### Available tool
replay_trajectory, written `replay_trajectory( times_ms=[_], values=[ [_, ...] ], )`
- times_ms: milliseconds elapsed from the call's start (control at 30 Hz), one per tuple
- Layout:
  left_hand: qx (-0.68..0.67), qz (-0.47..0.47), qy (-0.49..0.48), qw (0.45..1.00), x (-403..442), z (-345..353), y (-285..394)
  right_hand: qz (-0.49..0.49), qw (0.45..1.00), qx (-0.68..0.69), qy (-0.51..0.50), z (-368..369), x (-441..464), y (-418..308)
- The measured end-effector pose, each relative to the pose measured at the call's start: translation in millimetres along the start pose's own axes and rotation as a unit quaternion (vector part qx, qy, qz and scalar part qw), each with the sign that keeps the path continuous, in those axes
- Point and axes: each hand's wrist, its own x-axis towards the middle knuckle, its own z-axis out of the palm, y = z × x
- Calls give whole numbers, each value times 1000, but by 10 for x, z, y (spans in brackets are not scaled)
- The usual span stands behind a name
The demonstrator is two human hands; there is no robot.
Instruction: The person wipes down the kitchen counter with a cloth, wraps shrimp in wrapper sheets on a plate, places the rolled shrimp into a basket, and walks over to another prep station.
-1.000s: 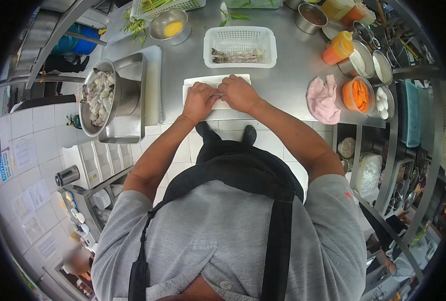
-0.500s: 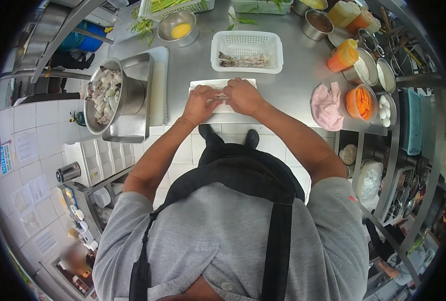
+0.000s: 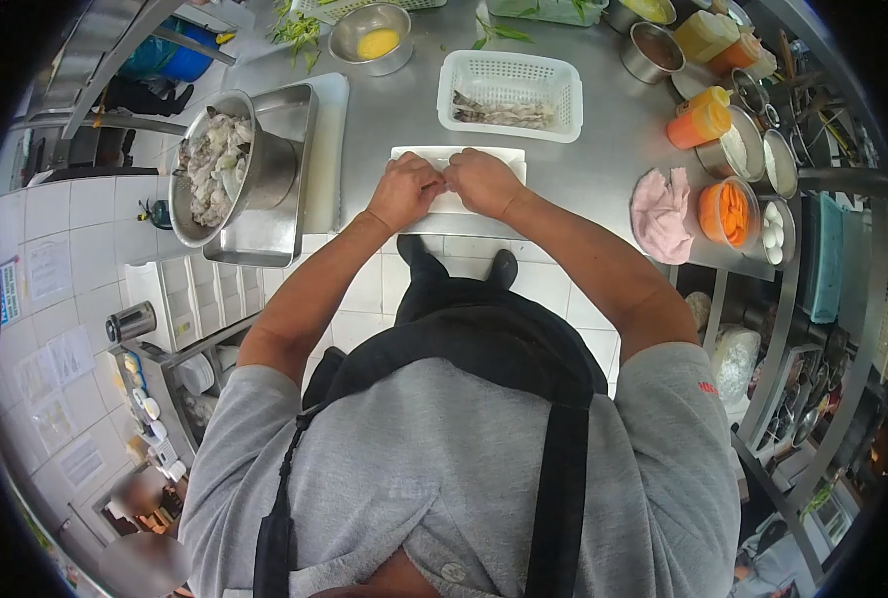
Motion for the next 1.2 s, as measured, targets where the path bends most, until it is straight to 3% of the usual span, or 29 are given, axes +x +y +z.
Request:
replay_trajectory(
  times_ms=[200,233,300,500,800,1067,1133,1200],
  values=[
    [35,2,-16,999,-72,-90,43,-28,999,-15,-16,-63,-55,37],
    [37,0,24,999,-114,-107,20,-29,999,-17,-14,-75,-44,5],
    [37,-4,59,998,-179,-127,-31,-20,994,31,101,-18,-45,-113],
    [29,-10,50,998,-209,-69,-124,37,996,9,83,224,142,-291],
    [74,-19,5,997,-117,-124,-108,42,993,-90,63,255,217,-456],
    [200,-76,-105,971,-11,-183,14,56,982,-182,23,269,232,-662],
    [159,-86,-93,979,-31,-237,28,15,987,-154,36,224,115,-520],
    [111,-103,-81,985,-106,-229,66,48,986,-146,59,66,-134,-321]
  ],
)
